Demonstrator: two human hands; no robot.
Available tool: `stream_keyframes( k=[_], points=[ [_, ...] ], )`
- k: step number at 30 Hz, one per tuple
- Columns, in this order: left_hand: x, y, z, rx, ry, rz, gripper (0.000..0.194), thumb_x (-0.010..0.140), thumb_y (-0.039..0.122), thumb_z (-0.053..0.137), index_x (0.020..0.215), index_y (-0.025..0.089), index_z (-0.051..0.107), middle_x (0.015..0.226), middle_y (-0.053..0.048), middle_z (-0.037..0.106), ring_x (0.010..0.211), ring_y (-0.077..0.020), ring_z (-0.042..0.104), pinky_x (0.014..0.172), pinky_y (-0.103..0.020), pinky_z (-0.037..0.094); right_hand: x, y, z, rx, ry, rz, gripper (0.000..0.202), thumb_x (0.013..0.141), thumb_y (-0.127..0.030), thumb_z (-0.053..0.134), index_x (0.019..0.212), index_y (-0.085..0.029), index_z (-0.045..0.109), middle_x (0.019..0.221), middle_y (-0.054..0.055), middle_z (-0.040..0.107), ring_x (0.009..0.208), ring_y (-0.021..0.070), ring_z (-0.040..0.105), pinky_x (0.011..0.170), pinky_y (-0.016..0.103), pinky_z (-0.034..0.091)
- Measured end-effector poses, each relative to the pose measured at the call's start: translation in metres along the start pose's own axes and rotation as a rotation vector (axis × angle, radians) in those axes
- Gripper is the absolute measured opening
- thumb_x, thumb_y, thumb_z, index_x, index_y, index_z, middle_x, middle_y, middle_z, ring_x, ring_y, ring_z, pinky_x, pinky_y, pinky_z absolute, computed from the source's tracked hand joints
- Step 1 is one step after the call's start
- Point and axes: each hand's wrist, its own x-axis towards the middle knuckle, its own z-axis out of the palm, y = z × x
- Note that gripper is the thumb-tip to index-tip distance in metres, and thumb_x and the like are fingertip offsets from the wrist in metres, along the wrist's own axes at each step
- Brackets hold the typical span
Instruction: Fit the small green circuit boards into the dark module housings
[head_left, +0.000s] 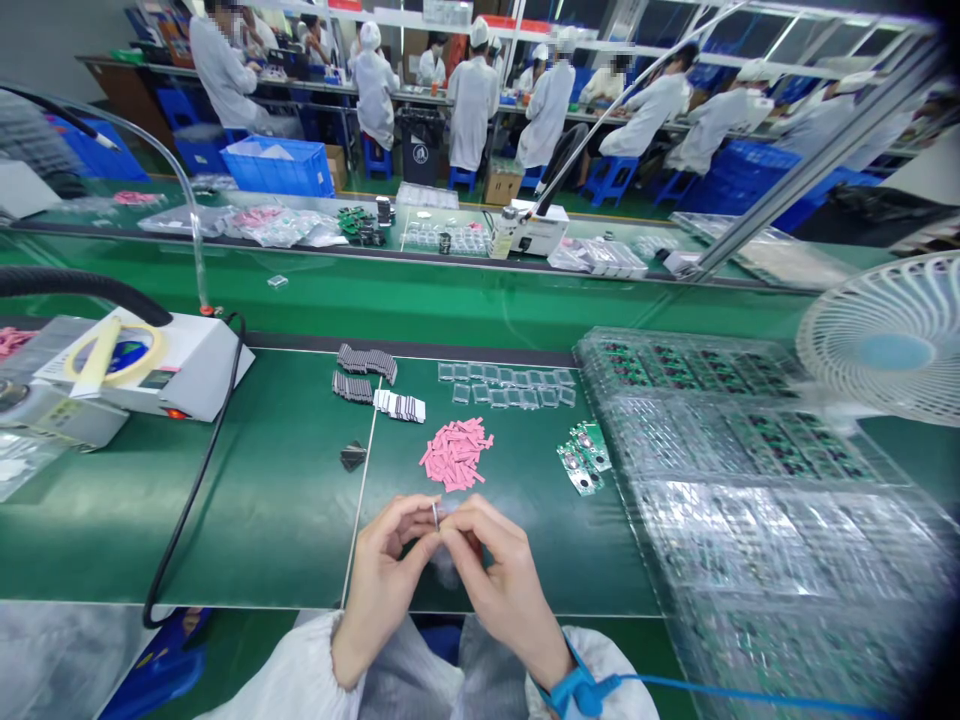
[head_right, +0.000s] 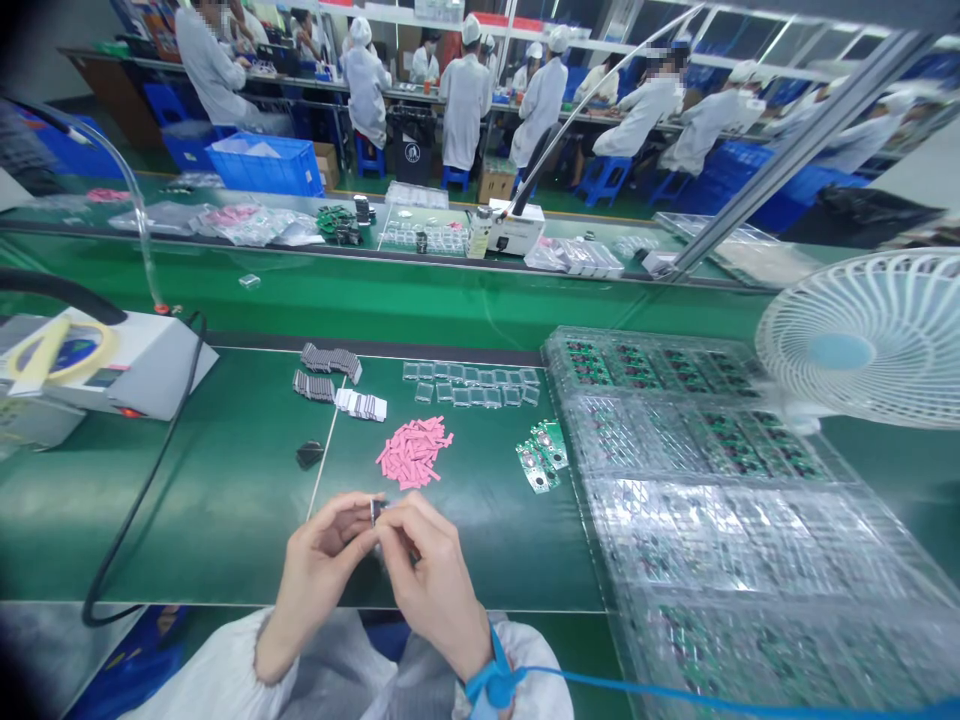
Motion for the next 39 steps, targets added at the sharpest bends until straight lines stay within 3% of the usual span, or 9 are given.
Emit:
stream_keyframes(
  k=[24, 34, 37, 39],
  points=[
    [-0.001, -0.006, -0.001, 0.032, -0.032, 0.002, 0.022, 0.078, 0.019, 0.076, 0.1, 0.02, 0.072, 0.098, -0.006, 0.073, 0.088, -0.0205, 0.073, 0.081, -0.031, 0.061, -0.004, 0.004, -0.001, -0.043, -0.002, -0.015, 0.02, 0.096, -0.014, 0.05, 0.078, -0.02, 0.055, 0.077, 0.0, 0.052, 0.066, 0.0131, 0.047, 0.059, 0.026, 0.037],
    [-0.008, -0.007, -0.005, 0.029, -0.075, -0.021, 0.023, 0.077, 0.013, 0.074, 0.098, 0.021, 0.073, 0.097, -0.004, 0.072, 0.088, -0.0187, 0.073, 0.081, -0.028, 0.061, -0.005, 0.006, -0.001, -0.204, -0.036, -0.073, 0.019, 0.083, -0.004, 0.048, 0.076, -0.021, 0.049, 0.073, -0.002, 0.05, 0.063, 0.012, 0.047, 0.056, 0.023, 0.036],
    [-0.009, -0.006, -0.014, 0.024, -0.103, -0.055, 0.022, 0.077, 0.015, 0.076, 0.098, 0.021, 0.073, 0.095, -0.004, 0.074, 0.088, -0.0192, 0.073, 0.081, -0.029, 0.06, -0.004, 0.02, -0.011, -0.327, 0.048, -0.1, 0.02, 0.081, -0.004, 0.047, 0.073, -0.022, 0.047, 0.069, -0.003, 0.048, 0.058, 0.0108, 0.046, 0.053, 0.022, 0.037],
    [-0.007, -0.005, -0.022, 0.017, -0.04, -0.069, 0.024, 0.075, 0.017, 0.079, 0.097, 0.021, 0.072, 0.096, -0.005, 0.075, 0.088, -0.0186, 0.072, 0.08, -0.028, 0.06, -0.004, 0.031, -0.019, -0.428, 0.15, -0.098, 0.021, 0.083, -0.004, 0.047, 0.074, -0.022, 0.045, 0.07, -0.003, 0.05, 0.054, 0.01, 0.043, 0.053, 0.022, 0.037]
  ],
)
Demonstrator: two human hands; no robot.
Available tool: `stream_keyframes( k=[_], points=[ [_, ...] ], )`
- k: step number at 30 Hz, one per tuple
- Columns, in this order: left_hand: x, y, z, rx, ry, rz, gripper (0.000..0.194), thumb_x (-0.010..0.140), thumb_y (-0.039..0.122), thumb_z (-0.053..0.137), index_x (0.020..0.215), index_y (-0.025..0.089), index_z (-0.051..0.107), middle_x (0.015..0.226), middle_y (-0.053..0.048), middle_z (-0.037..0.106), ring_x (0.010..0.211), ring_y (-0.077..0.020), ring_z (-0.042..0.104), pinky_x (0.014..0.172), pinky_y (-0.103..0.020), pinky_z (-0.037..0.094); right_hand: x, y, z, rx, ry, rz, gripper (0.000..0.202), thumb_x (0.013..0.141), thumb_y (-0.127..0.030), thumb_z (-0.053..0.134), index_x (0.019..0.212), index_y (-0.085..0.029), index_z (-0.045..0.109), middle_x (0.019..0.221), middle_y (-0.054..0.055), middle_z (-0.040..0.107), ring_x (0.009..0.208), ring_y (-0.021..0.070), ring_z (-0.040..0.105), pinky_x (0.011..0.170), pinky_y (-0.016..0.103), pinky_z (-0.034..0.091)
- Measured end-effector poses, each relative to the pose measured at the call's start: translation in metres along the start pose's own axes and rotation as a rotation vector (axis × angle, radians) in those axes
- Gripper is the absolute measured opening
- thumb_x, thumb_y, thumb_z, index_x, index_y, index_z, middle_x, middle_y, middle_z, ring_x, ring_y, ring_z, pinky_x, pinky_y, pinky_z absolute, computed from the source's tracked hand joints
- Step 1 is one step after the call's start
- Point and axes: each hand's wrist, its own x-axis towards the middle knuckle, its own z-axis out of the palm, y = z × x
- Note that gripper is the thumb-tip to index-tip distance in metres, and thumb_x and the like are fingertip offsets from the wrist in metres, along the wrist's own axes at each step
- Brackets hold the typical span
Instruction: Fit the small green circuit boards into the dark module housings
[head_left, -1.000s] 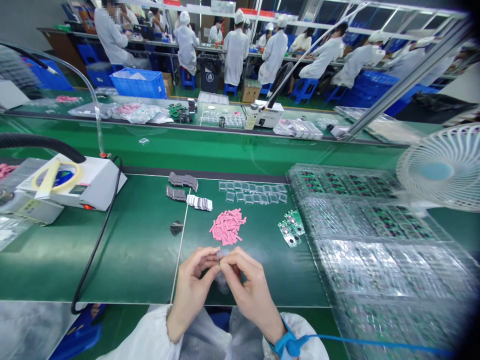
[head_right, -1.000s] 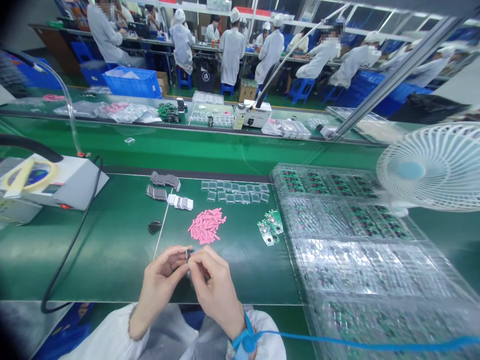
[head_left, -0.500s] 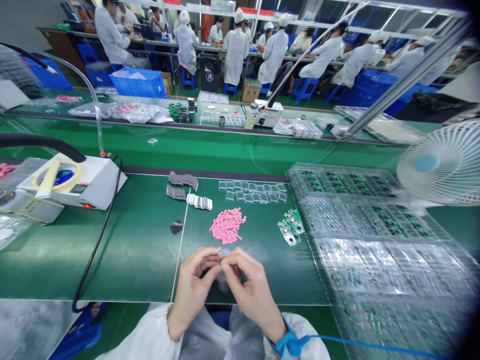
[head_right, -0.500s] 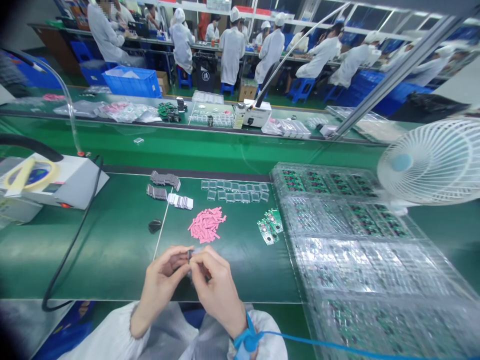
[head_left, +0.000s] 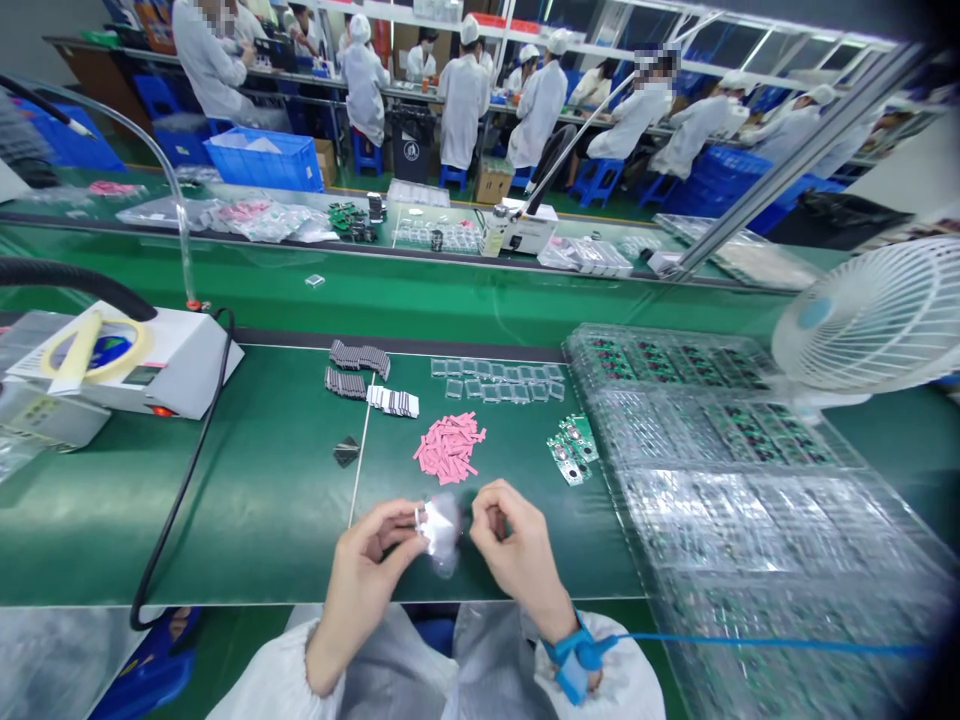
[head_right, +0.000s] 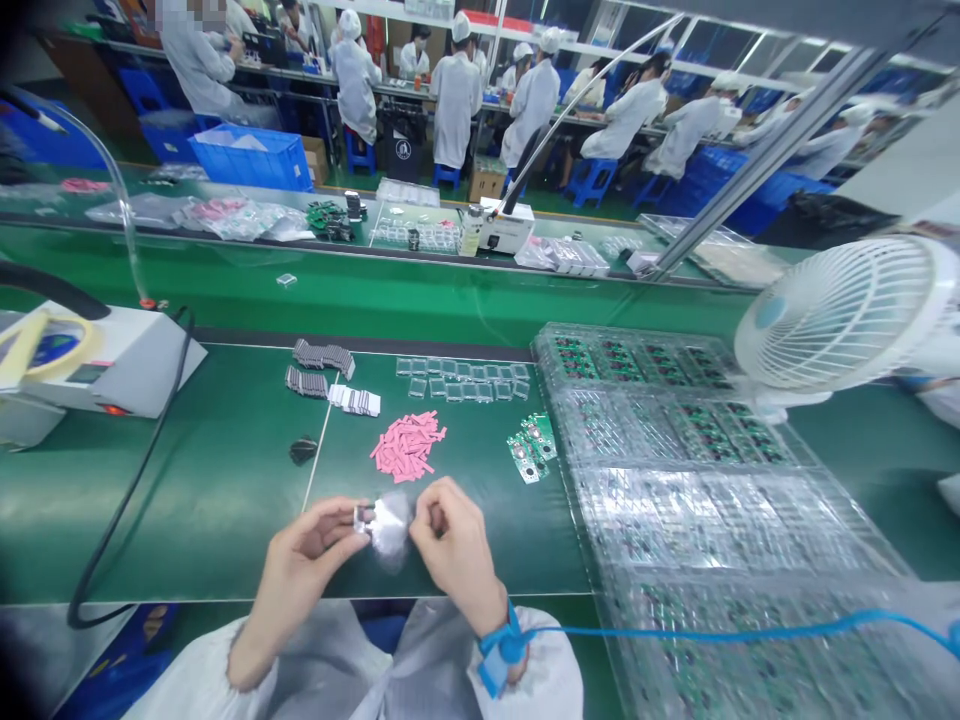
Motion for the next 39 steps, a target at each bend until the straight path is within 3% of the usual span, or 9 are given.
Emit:
stream_keyframes(
  k=[4, 9, 13, 18, 21, 24, 27, 31, 39],
  points=[
    [0.006, 0.0, -0.012, 0.006, 0.084, -0.029, 0.029, 0.071, 0.018, 0.082, 0.098, 0.02, 0.071, 0.1, -0.005, 0.075, 0.087, -0.0158, 0.071, 0.079, -0.024, 0.058, -0.006, 0.009, 0.005, -0.142, 0.075, -0.007, 0.019, 0.087, -0.004, 0.045, 0.08, -0.021, 0.049, 0.083, 0.003, 0.058, 0.058, 0.0115, 0.047, 0.056, 0.025, 0.036],
    [0.004, 0.003, -0.008, -0.03, 0.024, -0.085, 0.033, 0.069, 0.021, 0.084, 0.097, 0.017, 0.069, 0.095, -0.005, 0.073, 0.086, -0.0158, 0.068, 0.078, -0.025, 0.056, -0.02, -0.004, 0.02, -0.194, -0.046, -0.127, 0.018, 0.088, -0.004, 0.048, 0.084, -0.02, 0.056, 0.087, 0.005, 0.065, 0.063, 0.0142, 0.056, 0.06, 0.026, 0.04],
    [0.001, 0.01, 0.001, -0.119, -0.025, -0.152, 0.04, 0.069, 0.021, 0.085, 0.101, 0.018, 0.061, 0.084, -0.001, 0.072, 0.077, -0.0136, 0.067, 0.072, -0.024, 0.054, -0.021, -0.011, 0.005, -0.056, -0.161, -0.083, 0.015, 0.095, -0.012, 0.05, 0.104, -0.02, 0.059, 0.104, 0.006, 0.066, 0.062, 0.0113, 0.057, 0.061, 0.025, 0.045],
    [0.0, 0.017, 0.014, -0.192, -0.148, -0.17, 0.045, 0.071, 0.019, 0.084, 0.102, 0.022, 0.052, 0.078, 0.004, 0.068, 0.072, -0.0104, 0.063, 0.067, -0.022, 0.05, -0.014, -0.02, -0.014, 0.127, -0.306, -0.074, 0.039, 0.093, -0.025, 0.063, 0.13, -0.024, 0.053, 0.117, 0.008, 0.059, 0.069, 0.0124, 0.056, 0.064, 0.027, 0.049],
    [-0.001, 0.017, 0.019, -0.202, -0.215, -0.181, 0.043, 0.072, 0.02, 0.084, 0.101, 0.023, 0.051, 0.077, 0.005, 0.065, 0.071, -0.0095, 0.061, 0.067, -0.022, 0.048, -0.012, -0.021, -0.012, 0.213, -0.281, -0.093, 0.033, 0.093, -0.017, 0.06, 0.124, -0.025, 0.058, 0.113, 0.007, 0.059, 0.079, 0.015, 0.057, 0.068, 0.028, 0.049],
    [-0.002, 0.016, 0.021, -0.199, -0.245, -0.185, 0.044, 0.074, 0.021, 0.083, 0.104, 0.024, 0.051, 0.079, 0.004, 0.065, 0.075, -0.012, 0.062, 0.07, -0.025, 0.048, -0.012, -0.019, -0.009, 0.359, -0.239, -0.059, 0.033, 0.089, -0.012, 0.061, 0.12, -0.026, 0.061, 0.108, 0.005, 0.058, 0.077, 0.0142, 0.055, 0.066, 0.027, 0.047],
    [-0.002, 0.018, 0.021, -0.102, -0.222, -0.124, 0.032, 0.079, 0.023, 0.078, 0.103, 0.023, 0.058, 0.086, 0.001, 0.066, 0.08, -0.0141, 0.062, 0.075, -0.027, 0.048, -0.011, -0.017, -0.007, 0.524, -0.17, 0.023, 0.032, 0.086, -0.016, 0.07, 0.115, -0.029, 0.065, 0.099, 0.002, 0.055, 0.072, 0.0123, 0.051, 0.06, 0.025, 0.042],
    [0.0, 0.022, 0.019, 0.078, -0.173, 0.021, 0.003, 0.085, 0.023, 0.071, 0.087, 0.021, 0.068, 0.082, 0.0, 0.062, 0.076, -0.0132, 0.057, 0.072, -0.025, 0.044, -0.011, -0.018, -0.006, 0.681, -0.135, 0.111, 0.033, 0.08, -0.026, 0.08, 0.111, -0.031, 0.07, 0.095, 0.001, 0.054, 0.071, 0.0121, 0.049, 0.059, 0.024, 0.039],
    [0.003, 0.023, 0.019, 0.138, -0.147, 0.078, 0.003, 0.081, 0.019, 0.072, 0.082, 0.022, 0.072, 0.078, 0.001, 0.061, 0.073, -0.014, 0.054, 0.07, -0.025, 0.042, -0.014, -0.017, -0.002, 0.785, -0.125, 0.175, 0.033, 0.078, -0.032, 0.082, 0.11, -0.032, 0.072, 0.096, 0.002, 0.054, 0.07, 0.0122, 0.048, 0.059, 0.025, 0.04]
  ],
)
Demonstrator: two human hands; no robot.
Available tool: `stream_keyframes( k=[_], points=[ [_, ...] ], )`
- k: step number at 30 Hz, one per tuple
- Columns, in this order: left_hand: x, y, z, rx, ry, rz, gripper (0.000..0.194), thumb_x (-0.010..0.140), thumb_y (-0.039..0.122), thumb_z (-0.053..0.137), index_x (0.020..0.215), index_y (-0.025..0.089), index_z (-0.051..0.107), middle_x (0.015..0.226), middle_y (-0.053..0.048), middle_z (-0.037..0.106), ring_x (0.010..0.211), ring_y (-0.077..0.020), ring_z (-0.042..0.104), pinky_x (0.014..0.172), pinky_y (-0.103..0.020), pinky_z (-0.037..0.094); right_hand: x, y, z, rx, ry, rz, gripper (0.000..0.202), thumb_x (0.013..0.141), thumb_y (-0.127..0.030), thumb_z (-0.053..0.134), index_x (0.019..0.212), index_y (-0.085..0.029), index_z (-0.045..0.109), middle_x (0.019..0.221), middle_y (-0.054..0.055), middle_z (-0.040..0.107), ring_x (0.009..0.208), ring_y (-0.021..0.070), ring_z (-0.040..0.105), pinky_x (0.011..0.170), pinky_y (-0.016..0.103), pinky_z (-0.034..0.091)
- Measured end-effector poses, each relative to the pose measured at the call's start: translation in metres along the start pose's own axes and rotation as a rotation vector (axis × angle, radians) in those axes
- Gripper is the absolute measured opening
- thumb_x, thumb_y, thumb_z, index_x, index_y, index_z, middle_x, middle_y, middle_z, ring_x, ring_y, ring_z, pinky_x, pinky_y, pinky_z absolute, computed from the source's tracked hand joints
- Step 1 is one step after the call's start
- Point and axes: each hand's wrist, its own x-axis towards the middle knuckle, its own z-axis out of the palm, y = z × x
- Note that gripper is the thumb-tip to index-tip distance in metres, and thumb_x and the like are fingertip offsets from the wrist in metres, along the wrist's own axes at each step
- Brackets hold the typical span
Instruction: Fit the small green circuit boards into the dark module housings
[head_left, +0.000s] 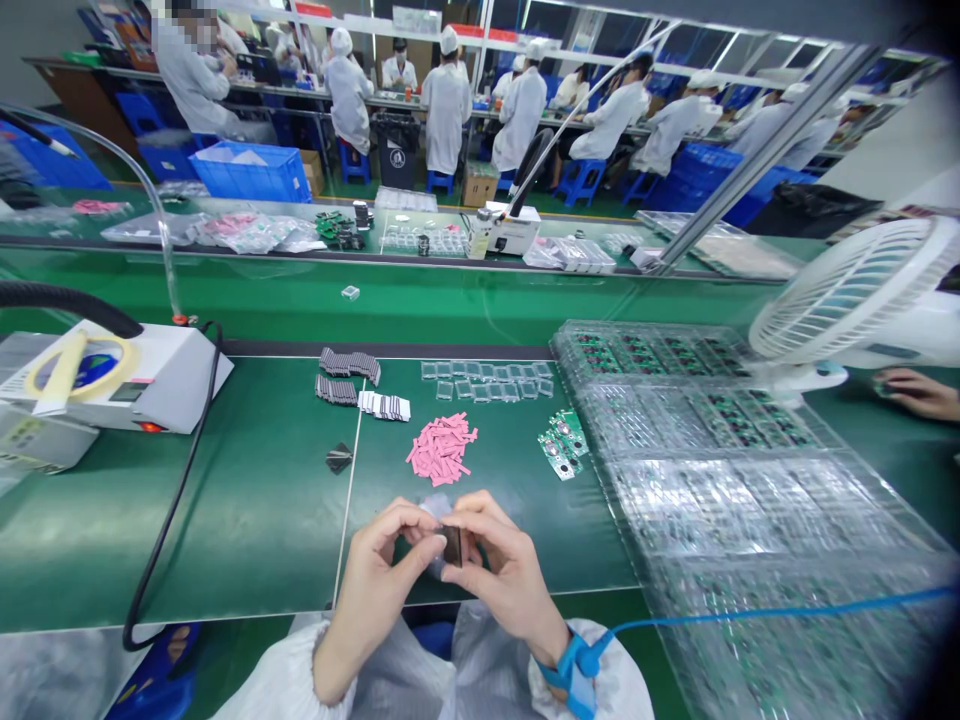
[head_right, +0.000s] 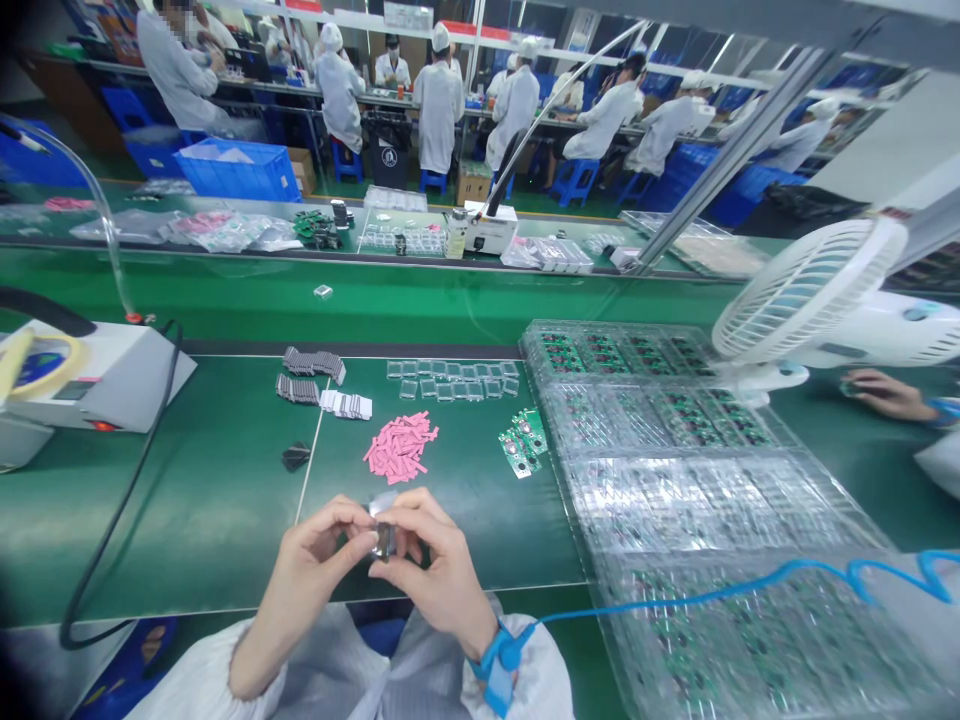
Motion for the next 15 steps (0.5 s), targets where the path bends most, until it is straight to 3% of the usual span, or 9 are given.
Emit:
stream_keyframes(
  k=[8, 15],
  points=[
    [0.0024, 0.0039, -0.0005, -0.011, -0.004, -0.042, 0.002, 0.08, 0.021, 0.073, 0.079, 0.021, 0.071, 0.076, 0.001, 0.06, 0.072, -0.0139, 0.053, 0.069, -0.025, 0.042, -0.0002, 0.0001, 0.0001, 0.001, -0.01, 0.013, 0.034, 0.077, -0.034, 0.083, 0.11, -0.032, 0.073, 0.097, 0.002, 0.056, 0.069, 0.012, 0.048, 0.058, 0.025, 0.04],
    [0.0074, 0.0036, -0.0051, -0.06, -0.067, -0.125, 0.016, 0.081, 0.03, 0.071, 0.072, 0.018, 0.065, 0.071, 0.001, 0.056, 0.069, -0.0145, 0.051, 0.067, -0.025, 0.041, 0.0005, -0.0006, 0.0007, -0.026, -0.042, 0.004, 0.035, 0.076, -0.039, 0.083, 0.109, -0.031, 0.074, 0.094, 0.002, 0.057, 0.067, 0.0121, 0.048, 0.057, 0.025, 0.039]
  ],
)
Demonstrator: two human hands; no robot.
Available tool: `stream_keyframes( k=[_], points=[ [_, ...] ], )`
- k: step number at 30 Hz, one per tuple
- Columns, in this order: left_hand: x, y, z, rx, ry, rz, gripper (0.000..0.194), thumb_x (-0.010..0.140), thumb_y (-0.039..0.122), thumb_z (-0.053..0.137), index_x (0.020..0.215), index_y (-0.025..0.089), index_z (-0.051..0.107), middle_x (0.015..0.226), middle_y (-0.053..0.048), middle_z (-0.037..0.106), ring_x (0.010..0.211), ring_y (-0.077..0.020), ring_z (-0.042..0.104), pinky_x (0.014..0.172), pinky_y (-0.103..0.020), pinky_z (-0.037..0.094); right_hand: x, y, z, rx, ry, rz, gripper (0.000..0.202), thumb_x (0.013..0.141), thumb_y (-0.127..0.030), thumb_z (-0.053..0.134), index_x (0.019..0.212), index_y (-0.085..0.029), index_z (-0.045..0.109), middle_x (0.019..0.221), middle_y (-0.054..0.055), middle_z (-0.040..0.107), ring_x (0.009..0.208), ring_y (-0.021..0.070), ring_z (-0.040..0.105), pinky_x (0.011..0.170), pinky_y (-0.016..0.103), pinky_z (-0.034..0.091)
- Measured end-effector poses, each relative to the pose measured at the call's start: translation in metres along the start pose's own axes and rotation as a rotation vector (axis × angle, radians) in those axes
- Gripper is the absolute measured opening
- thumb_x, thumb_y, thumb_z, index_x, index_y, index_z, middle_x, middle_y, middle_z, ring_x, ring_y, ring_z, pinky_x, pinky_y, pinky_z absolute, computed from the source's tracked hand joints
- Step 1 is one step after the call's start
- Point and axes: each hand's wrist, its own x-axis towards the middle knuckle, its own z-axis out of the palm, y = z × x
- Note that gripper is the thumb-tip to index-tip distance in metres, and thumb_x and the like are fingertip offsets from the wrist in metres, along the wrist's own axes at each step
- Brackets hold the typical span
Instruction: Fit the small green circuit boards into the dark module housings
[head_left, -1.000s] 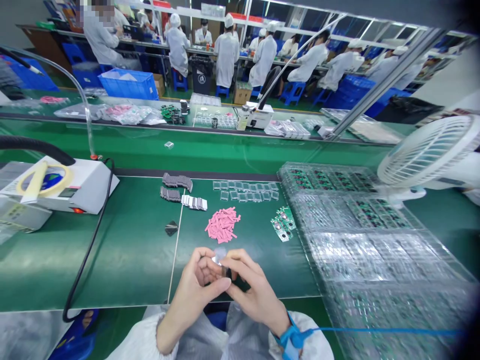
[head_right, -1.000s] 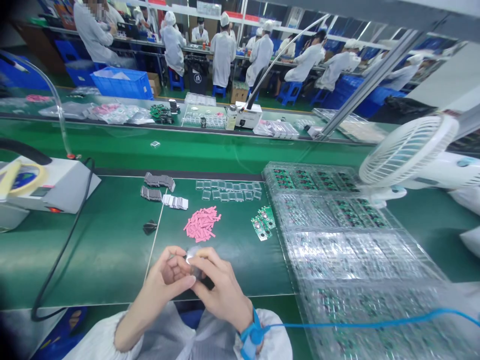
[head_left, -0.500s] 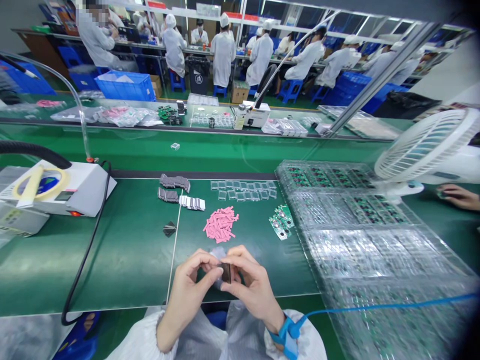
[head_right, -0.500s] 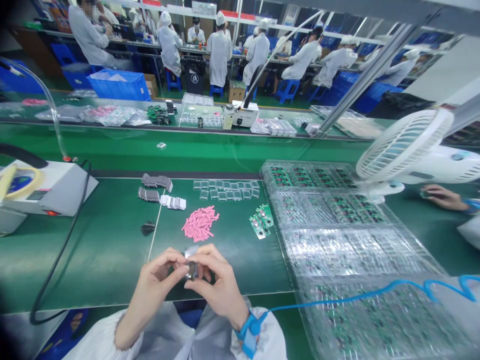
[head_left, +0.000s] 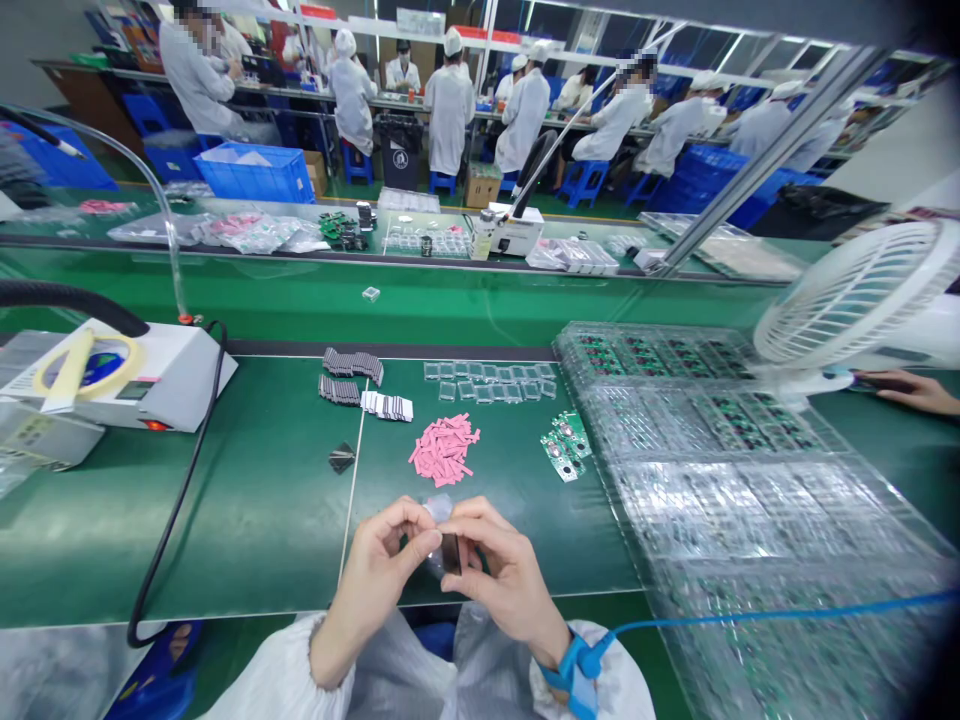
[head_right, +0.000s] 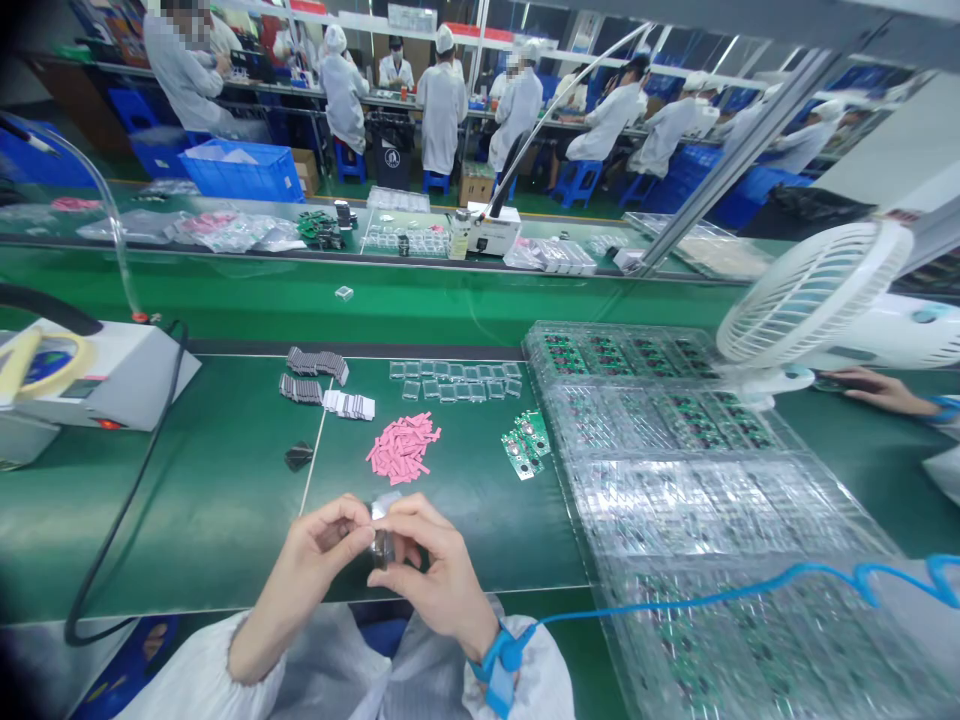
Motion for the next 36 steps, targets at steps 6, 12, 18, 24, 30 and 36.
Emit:
stream_keyframes(
  k=[6, 12, 18, 24, 30, 36],
  points=[
    [-0.004, 0.0, 0.001, 0.066, -0.019, 0.031, 0.021, 0.088, 0.034, 0.065, 0.074, 0.019, 0.06, 0.073, 0.0, 0.055, 0.071, -0.0155, 0.051, 0.067, -0.027, 0.041, -0.001, 0.0, 0.003, -0.022, 0.021, -0.014, 0.034, 0.077, -0.039, 0.082, 0.108, -0.028, 0.074, 0.093, 0.003, 0.058, 0.066, 0.0115, 0.049, 0.056, 0.025, 0.042],
    [-0.011, -0.005, 0.008, 0.234, 0.07, 0.172, 0.017, 0.095, 0.029, 0.054, 0.08, 0.021, 0.056, 0.082, -0.002, 0.059, 0.08, -0.0176, 0.057, 0.075, -0.028, 0.044, -0.001, 0.006, 0.011, -0.015, 0.106, 0.02, 0.028, 0.079, -0.028, 0.08, 0.104, -0.024, 0.069, 0.101, 0.004, 0.06, 0.065, 0.0109, 0.052, 0.055, 0.025, 0.044],
    [0.002, -0.02, 0.002, 0.467, 0.168, 0.2, 0.015, 0.094, 0.029, 0.053, 0.082, 0.022, 0.055, 0.081, -0.002, 0.064, 0.075, -0.0171, 0.06, 0.071, -0.028, 0.046, -0.006, 0.026, -0.01, -0.269, 0.227, 0.054, 0.021, 0.081, -0.02, 0.073, 0.101, -0.02, 0.065, 0.079, -0.002, 0.055, 0.056, 0.0092, 0.044, 0.052, 0.024, 0.037],
    [0.017, -0.024, 0.0, 0.599, 0.182, 0.219, 0.011, 0.087, 0.025, 0.062, 0.078, 0.023, 0.054, 0.072, 0.002, 0.058, 0.067, -0.0164, 0.054, 0.068, -0.029, 0.044, -0.012, 0.04, -0.029, -0.31, 0.304, 0.093, 0.024, 0.084, -0.03, 0.07, 0.103, -0.018, 0.063, 0.074, -0.004, 0.05, 0.054, 0.0089, 0.042, 0.049, 0.023, 0.036],
    [0.028, -0.014, -0.003, 0.722, 0.157, 0.246, 0.013, 0.079, 0.02, 0.068, 0.085, 0.024, 0.057, 0.077, 0.002, 0.057, 0.071, -0.0184, 0.053, 0.07, -0.031, 0.044, -0.008, 0.045, -0.024, -0.313, 0.324, 0.109, 0.023, 0.085, -0.028, 0.068, 0.105, -0.019, 0.062, 0.075, -0.004, 0.05, 0.054, 0.0094, 0.044, 0.049, 0.023, 0.038],
    [0.101, 0.036, -0.023, 0.925, -0.087, 0.414, 0.005, 0.087, 0.023, 0.06, 0.082, 0.023, 0.061, 0.083, -0.003, 0.062, 0.081, -0.0217, 0.059, 0.073, -0.034, 0.046, 0.005, 0.045, -0.027, -0.328, 0.312, 0.107, 0.02, 0.085, -0.025, 0.068, 0.104, -0.02, 0.062, 0.081, -0.001, 0.056, 0.055, 0.0105, 0.048, 0.05, 0.023, 0.042]
  ],
)
